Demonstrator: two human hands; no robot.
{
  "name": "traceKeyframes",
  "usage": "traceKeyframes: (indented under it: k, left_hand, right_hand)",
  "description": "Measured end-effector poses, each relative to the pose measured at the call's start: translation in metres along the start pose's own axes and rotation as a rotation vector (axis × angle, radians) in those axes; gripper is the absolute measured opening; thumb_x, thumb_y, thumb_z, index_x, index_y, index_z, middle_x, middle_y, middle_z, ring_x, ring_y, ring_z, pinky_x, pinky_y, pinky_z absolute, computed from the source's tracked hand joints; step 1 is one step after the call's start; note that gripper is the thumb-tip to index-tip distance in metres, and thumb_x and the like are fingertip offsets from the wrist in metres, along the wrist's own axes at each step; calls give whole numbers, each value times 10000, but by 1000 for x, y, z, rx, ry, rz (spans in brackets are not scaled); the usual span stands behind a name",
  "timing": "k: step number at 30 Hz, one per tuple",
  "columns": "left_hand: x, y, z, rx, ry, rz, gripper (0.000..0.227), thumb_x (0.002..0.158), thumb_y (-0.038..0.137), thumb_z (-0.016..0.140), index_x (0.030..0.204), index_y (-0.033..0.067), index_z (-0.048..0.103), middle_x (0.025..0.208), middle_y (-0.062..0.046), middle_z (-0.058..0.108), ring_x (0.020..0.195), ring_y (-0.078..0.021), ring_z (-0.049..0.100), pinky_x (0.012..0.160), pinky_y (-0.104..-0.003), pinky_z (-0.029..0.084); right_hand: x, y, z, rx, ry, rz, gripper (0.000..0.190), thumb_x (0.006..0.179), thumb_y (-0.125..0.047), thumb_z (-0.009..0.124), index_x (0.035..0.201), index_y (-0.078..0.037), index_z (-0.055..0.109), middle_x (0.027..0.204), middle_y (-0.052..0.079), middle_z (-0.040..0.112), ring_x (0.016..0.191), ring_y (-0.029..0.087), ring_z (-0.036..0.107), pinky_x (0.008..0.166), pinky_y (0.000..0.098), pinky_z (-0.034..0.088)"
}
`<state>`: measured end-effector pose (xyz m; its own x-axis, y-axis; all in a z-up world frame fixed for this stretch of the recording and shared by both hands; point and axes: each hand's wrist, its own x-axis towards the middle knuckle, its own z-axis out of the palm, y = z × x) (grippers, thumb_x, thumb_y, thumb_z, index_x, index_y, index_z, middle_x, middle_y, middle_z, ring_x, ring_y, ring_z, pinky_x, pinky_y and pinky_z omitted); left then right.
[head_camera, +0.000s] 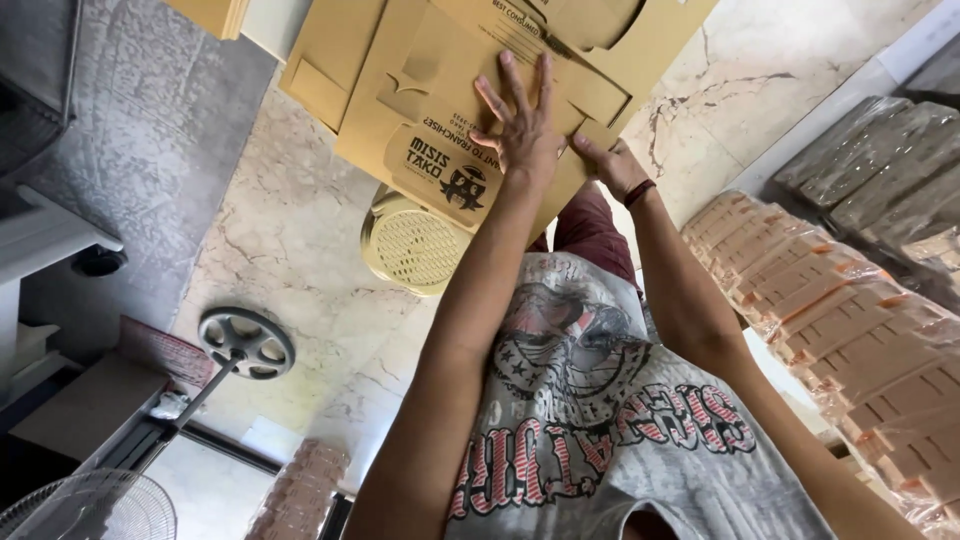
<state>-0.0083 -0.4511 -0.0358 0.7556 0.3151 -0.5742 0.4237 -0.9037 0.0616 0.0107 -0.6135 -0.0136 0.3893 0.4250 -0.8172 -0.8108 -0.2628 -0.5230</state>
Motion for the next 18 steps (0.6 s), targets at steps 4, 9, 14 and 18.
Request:
traceKeyframes:
  k: [4, 9, 14, 18]
  left_hand:
    - [-5, 2, -21, -57, -10, -38, 1066, 896, -132, 517, 1648, 391, -27, 1633, -147, -298, 1489, -591, -157, 989, -883, 320]
    - [-4, -7, -53, -156, -58, -31, 1039, 896, -136, 465, 1657, 422, 28, 1653, -93, -281, 1503, -550, -201, 1015, -888, 290]
    - [-15, -52, -17, -139, -26, 216, 1174, 921, 285, 885, 1684, 299, -6, 1653, -174, -247, 1530, -545, -56, 1055, -866, 250]
    - [-55, -53, -38, 70, -139, 191, 1415, 740, 662, 954, 1671, 292, -45, 1656, -147, -235, 1515, -512, -96, 1067, -850, 262]
  right_hand:
    - [-15, -18, 13, -318, 2, -486, 290, 1014, -364, 663, 905, -136, 521, 875, -2, 551, 778, 136, 483, 720, 319, 380]
    - [-22, -43, 22, -263, 11, -456, 307, 1018, -295, 641, 1201, -54, 690, 1187, 34, 723, 1015, 122, 672, 860, 283, 587]
    - [0, 9, 6, -90, 200, -97, 530, 903, -618, 678, 649, -160, 602, 781, 29, 678, 716, 175, 699, 519, 280, 554]
    - [3, 40, 18, -215, 10, -74, 585, 891, -614, 609, 1064, -83, 782, 908, 102, 770, 768, 174, 707, 674, 267, 557]
